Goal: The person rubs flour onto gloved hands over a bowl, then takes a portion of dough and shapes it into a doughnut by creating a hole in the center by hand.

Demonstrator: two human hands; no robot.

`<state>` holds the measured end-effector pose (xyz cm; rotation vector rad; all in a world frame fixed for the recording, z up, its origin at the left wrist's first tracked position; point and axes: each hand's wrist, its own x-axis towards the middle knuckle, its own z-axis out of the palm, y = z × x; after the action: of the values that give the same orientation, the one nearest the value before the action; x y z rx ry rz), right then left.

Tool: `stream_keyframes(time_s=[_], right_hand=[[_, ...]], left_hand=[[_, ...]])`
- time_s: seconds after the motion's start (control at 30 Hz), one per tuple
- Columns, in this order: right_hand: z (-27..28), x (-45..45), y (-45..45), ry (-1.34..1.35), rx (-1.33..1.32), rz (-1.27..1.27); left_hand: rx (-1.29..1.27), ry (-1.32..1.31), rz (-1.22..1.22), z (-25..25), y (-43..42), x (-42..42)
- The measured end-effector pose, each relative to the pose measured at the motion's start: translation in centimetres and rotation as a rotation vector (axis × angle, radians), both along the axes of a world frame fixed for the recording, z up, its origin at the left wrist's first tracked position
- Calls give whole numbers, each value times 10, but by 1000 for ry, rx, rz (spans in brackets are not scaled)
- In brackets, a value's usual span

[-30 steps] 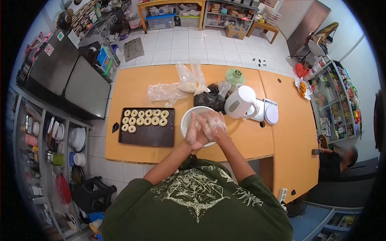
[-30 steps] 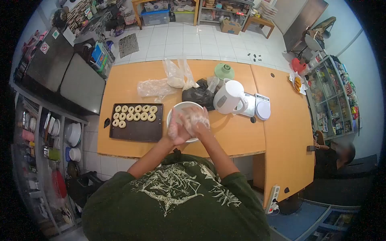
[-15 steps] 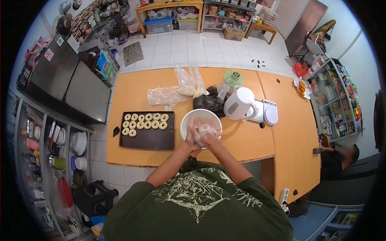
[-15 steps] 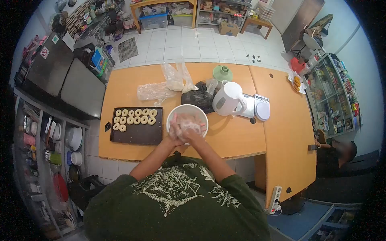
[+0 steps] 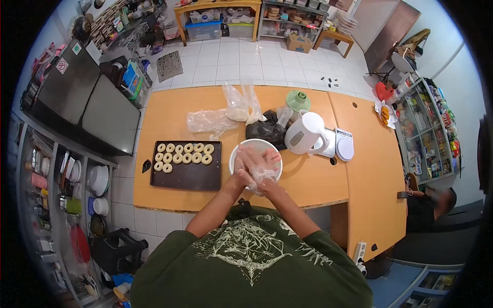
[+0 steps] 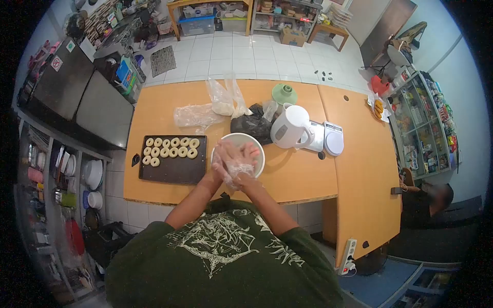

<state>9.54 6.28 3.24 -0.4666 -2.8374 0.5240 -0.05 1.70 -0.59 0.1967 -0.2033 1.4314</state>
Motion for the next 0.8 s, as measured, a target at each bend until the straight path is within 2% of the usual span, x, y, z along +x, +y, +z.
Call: stream_keyframes(time_s=[0.03, 0.07, 0.1, 0.13, 0.23, 0.27, 0.3, 0.33, 0.37, 0.4, 0.43, 0.47, 0.5, 0.57, 0.6, 0.63, 0.67, 0.7, 0.73, 0.77, 0.8], right_hand=[[4, -1, 6, -1, 1, 5], [8, -1, 16, 10, 42, -101], [11, -1, 21, 18, 82, -208], [17, -4, 19, 47, 23, -257], [-10, -17, 11, 17, 0, -103], [-12, -10, 9, 93, -37, 93], [-21, -7, 9, 93, -38, 94], [-27, -6, 11, -23, -41, 46], [-31, -1, 17, -35, -18, 1], [-28, 4, 22, -49, 5, -44], [-18, 4, 22, -49, 2, -47], [-10, 1, 24, 65, 15, -205], [-6, 0, 27, 179, 29, -365], [-6, -4, 21, 196, 45, -307], [-9, -8, 7, -15, -128, -275], [-9, -4, -1, -117, -219, -255], [-9, 1, -8, -222, -304, -239], [-1, 9, -5, -150, -226, -76], [5, 10, 4, -75, -140, 89], [4, 8, 14, -67, -127, 98], [3, 8, 20, -31, -46, -62]], left_hand=[[89, -171, 8, 13, -4, -3], [-388, 249, 222, 44, -7, 2], [-395, 242, 223, 38, -6, 8], [-454, 400, 288, 29, -5, 14], [-309, 574, 492, 1, 2, 5], [-104, 386, 240, -9, 4, -7], [96, 194, -14, -14, 4, -15], [-42, 265, 33, -4, 0, -19], [-38, 267, 35, 7, -1, -18], [-169, 350, 91, 17, -5, -16], [-302, 433, 145, 21, -8, -12], [-466, 342, 73, 19, -12, 0], [-467, 342, 67, 20, -12, 10], [-312, 312, 105, 22, -10, 27], [45, 317, -56, -20, -3, 21], [45, 316, -58, -18, -4, 19], [-77, 287, 3, -16, -3, 15], [-190, 265, 71, -8, -1, 7], [-262, 116, 8, 1, 0, -4], [-251, 123, 19, 8, -1, -11], [-389, 251, 61, 10, -6, -12]])
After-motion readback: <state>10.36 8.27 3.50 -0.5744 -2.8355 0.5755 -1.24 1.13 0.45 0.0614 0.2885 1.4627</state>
